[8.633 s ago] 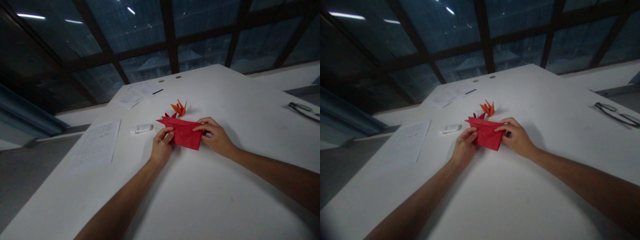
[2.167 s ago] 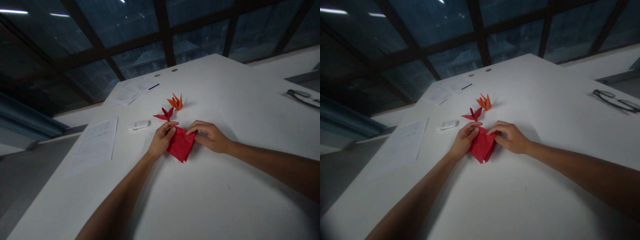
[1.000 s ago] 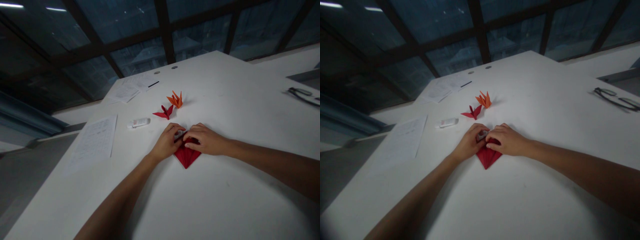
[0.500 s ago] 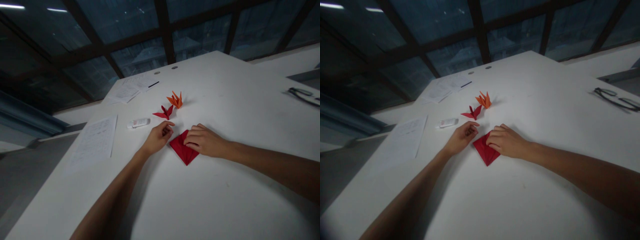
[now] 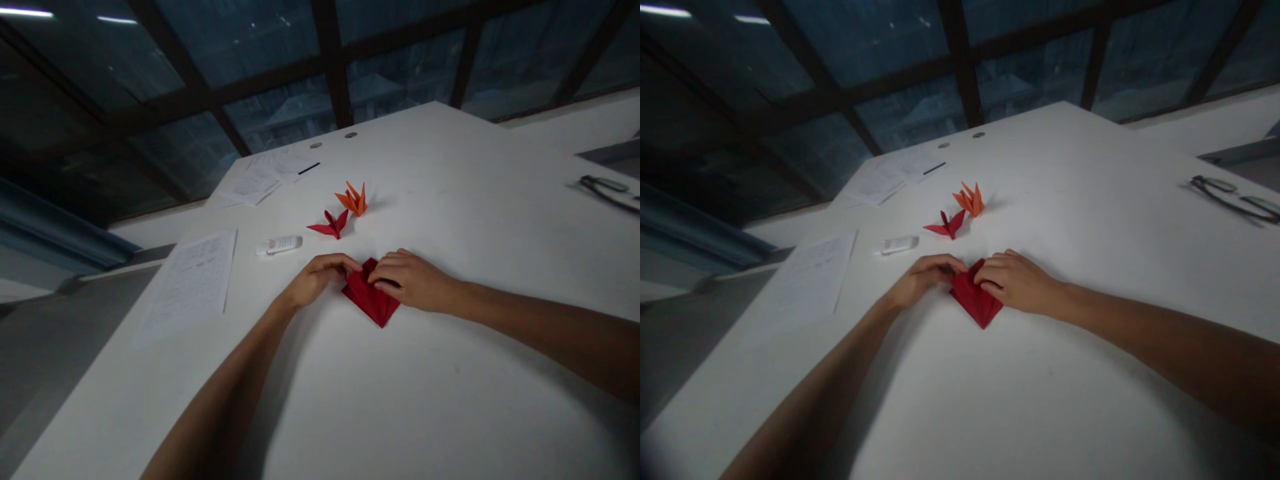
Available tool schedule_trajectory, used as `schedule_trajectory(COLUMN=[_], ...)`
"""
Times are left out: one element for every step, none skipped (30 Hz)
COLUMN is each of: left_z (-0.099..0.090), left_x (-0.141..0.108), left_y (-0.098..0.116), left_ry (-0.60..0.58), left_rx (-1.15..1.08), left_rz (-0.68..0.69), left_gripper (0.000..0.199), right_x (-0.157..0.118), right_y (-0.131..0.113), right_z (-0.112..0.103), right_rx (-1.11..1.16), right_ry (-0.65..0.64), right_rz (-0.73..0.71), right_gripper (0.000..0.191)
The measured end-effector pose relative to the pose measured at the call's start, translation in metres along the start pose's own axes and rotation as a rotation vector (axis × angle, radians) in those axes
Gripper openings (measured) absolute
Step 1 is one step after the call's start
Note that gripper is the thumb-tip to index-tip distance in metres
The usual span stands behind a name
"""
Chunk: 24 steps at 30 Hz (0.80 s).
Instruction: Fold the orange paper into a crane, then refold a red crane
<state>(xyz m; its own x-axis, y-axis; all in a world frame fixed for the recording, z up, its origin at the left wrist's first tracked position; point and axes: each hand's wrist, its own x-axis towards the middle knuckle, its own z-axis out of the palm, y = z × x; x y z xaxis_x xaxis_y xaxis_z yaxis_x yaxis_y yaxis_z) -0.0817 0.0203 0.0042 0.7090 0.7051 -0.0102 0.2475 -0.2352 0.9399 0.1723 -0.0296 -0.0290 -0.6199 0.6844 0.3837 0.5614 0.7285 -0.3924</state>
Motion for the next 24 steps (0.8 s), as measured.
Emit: schedule_trajectory(left_z=[-0.001,-0.001,0.0,0.001,0.002,0.004,0.005,0.006,0.007,0.007,0.008,0.009,0.01,0.011,0.012,0.013,0.015,0.016,0.018,0.019,0.02,0.021,0.023,0.024], left_x=[0.0,0.0,0.0,-0.001,-0.001,-0.001,-0.002,-0.002,-0.002,-0.003,-0.003,-0.002,-0.002,-0.001,-0.001,0.0,0.0,0.001,0.001,0.002,0.002,0.002,0.002,0.003], left_y=[0.001,0.002,0.003,0.005,0.007,0.009,0.01,0.01,0.011,0.01,0.009,0.008,0.006,0.005,0.003,0.002,0.0,0.0,-0.001,-0.001,0.0,0.0,0.0,0.001], left_ry=[-0.008,-0.012,-0.02,-0.034,-0.049,-0.063,-0.072,-0.076,-0.074,-0.067,-0.059,-0.047,-0.028,-0.007,0.015,0.035,0.053,0.066,0.076,0.086,0.095,0.102,0.109,0.118], left_rx=[0.017,0.056,0.112,0.175,0.237,0.291,0.333,0.363,0.386,0.405,0.424,0.441,0.454,0.467,0.48,0.497,0.52,0.551,0.587,0.624,0.658,0.69,0.718,0.742], left_rz=[0.01,0.028,0.054,0.083,0.111,0.133,0.15,0.162,0.169,0.174,0.176,0.176,0.176,0.175,0.175,0.175,0.174,0.172,0.171,0.167,0.162,0.155,0.15,0.143], left_gripper=[0.035,0.036,0.036,0.034,0.032,0.03,0.028,0.027,0.026,0.023,0.02,0.015,0.011,0.01,0.013,0.016,0.018,0.018,0.018,0.016,0.016,0.017,0.019,0.022], right_x=[0.0,0.0,0.0,0.0,0.0,0.0,0.0,0.0,0.0,0.0,0.0,0.0,0.0,0.0,0.0,0.001,0.001,0.001,0.0,0.0,0.0,-0.001,-0.001,-0.001], right_y=[0.0,-0.001,-0.002,-0.003,-0.005,-0.006,-0.007,-0.008,-0.009,-0.009,-0.01,-0.01,-0.01,-0.01,-0.01,-0.011,-0.011,-0.012,-0.013,-0.013,-0.013,-0.014,-0.014,-0.014], right_z=[0.0,-0.001,-0.002,-0.003,-0.004,-0.005,-0.005,-0.006,-0.006,-0.006,-0.006,-0.006,-0.006,-0.006,-0.006,-0.007,-0.007,-0.007,-0.008,-0.008,-0.008,-0.008,-0.008,-0.008], right_rx=[0.001,0.002,0.004,0.005,0.003,-0.002,-0.01,-0.021,-0.032,-0.044,-0.053,-0.06,-0.066,-0.072,-0.076,-0.074,-0.069,-0.059,-0.046,-0.036,-0.031,-0.035,-0.046,-0.062], right_ry=[0.003,0.004,0.002,-0.002,-0.007,-0.015,-0.023,-0.028,-0.03,-0.031,-0.032,-0.034,-0.037,-0.041,-0.046,-0.05,-0.052,-0.049,-0.041,-0.029,-0.016,-0.006,-0.002,-0.005], right_rz=[-0.001,-0.004,-0.006,-0.009,-0.013,-0.019,-0.025,-0.032,-0.039,-0.042,-0.041,-0.038,-0.033,-0.029,-0.023,-0.017,-0.009,0.004,0.023,0.044,0.062,0.07,0.067,0.054], right_gripper=[0.016,0.017,0.017,0.017,0.017,0.018,0.019,0.02,0.021,0.021,0.021,0.021,0.021,0.022,0.023,0.024,0.024,0.024,0.024,0.023,0.023,0.024,0.028,0.03])
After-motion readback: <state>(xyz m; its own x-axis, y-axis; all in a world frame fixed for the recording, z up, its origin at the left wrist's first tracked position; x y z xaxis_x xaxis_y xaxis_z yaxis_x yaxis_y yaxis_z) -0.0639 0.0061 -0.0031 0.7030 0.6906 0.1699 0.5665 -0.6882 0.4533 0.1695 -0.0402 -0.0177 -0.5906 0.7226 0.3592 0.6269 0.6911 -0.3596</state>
